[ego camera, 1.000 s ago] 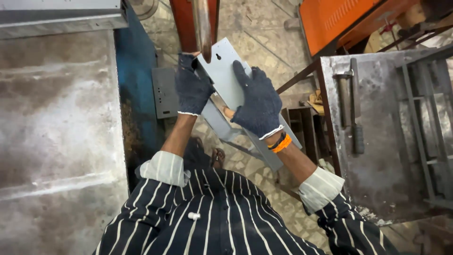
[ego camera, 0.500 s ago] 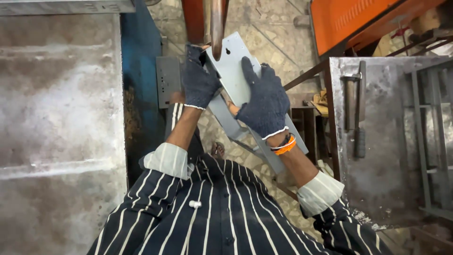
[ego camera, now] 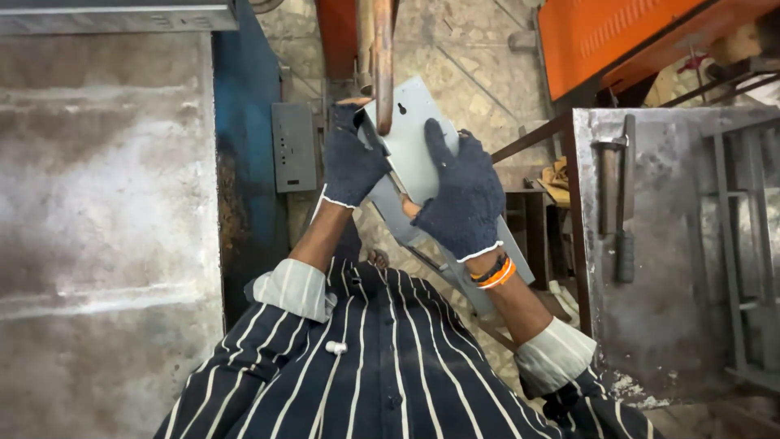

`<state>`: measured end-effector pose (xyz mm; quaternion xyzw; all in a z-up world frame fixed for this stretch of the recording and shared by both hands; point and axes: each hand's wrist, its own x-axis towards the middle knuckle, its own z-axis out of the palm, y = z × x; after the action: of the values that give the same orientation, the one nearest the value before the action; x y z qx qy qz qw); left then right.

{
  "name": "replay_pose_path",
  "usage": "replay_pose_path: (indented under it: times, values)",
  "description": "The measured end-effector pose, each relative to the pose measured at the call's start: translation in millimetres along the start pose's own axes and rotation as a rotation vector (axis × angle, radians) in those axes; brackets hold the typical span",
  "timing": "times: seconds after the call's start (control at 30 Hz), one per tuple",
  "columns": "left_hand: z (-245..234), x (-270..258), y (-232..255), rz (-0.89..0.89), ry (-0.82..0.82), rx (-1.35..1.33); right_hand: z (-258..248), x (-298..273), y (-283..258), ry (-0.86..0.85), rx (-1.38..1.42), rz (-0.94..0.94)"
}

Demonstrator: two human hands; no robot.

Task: The recorder is assembling and spot-welding metal sheets to form a housing component, aligning parts and using a spot welder.

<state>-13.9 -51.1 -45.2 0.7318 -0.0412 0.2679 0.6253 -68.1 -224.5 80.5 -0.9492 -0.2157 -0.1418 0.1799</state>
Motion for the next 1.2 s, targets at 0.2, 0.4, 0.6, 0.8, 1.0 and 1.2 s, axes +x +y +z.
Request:
replay_pose_path:
  times: [0.2,0.4,0.6,0.8,1.0,1.2]
  values:
    - [-1.2,3.8,13.8,0.034,0.035,0.171,3.3,0.7,4.7,0.037,0.047,-0.019]
    - [-0.3,4.9,16.7,0.041,0.058,0.236,2.0,3.0,3.8,-0.021,0.037,-0.003]
    - [2.2,7.2,15.4,0.115,0.097,0.34,-0.4,5.0,-0.2,-0.03,0.008,0.011]
    - [2.2,10.3,21.2,-0.123,0.032,0.16,-1.4,4.4,-1.1,-0.043,-0.005,0.035]
    - [4.2,8.1,9.3,-0.034,0.106,0.353,0.5,2.5,-0.3,0.024,-0.003,-0.009]
    - [-0.9,11.8,27.2,0.095,0.039,0.248,-1.9,3.8,-0.2,-0.004,0.0,0.016]
